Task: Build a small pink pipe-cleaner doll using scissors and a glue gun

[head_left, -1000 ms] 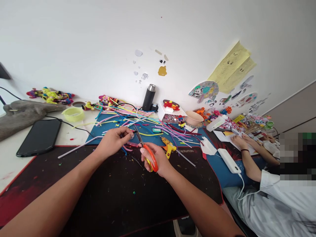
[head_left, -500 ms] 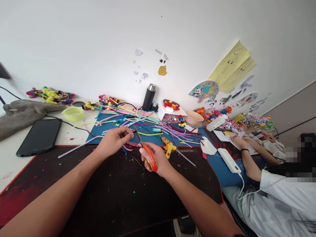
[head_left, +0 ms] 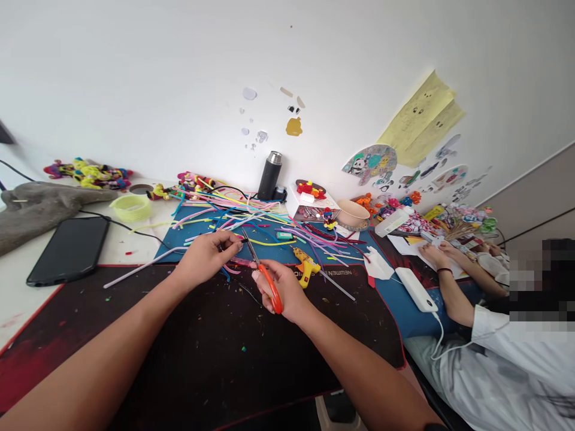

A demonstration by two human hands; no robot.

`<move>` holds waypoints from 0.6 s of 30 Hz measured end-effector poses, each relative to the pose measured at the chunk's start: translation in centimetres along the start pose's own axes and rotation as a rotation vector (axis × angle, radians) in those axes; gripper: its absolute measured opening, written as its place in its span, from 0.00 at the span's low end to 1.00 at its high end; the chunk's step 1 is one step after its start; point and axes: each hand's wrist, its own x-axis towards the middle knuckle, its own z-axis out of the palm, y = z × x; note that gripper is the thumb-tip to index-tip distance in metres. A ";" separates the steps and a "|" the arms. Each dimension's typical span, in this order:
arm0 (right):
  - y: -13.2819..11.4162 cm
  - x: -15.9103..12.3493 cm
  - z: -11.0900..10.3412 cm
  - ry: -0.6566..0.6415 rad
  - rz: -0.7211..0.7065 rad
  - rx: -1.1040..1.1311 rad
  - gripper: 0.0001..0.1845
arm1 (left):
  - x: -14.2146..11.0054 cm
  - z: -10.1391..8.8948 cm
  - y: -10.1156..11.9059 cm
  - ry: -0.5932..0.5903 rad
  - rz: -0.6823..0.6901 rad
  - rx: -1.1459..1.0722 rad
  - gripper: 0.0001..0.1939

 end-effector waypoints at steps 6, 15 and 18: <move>-0.5 -0.4 0.3 -0.019 0.058 -0.092 0.27 | 0.0 0.2 -0.2 -0.030 0.039 0.054 0.18; -0.2 -0.3 0.0 -0.070 0.098 -0.088 0.18 | 0.0 0.5 -0.7 -0.062 0.049 0.113 0.17; -0.2 -0.1 0.1 -0.060 0.119 -0.092 0.17 | 0.0 0.5 -0.8 -0.070 0.043 0.112 0.17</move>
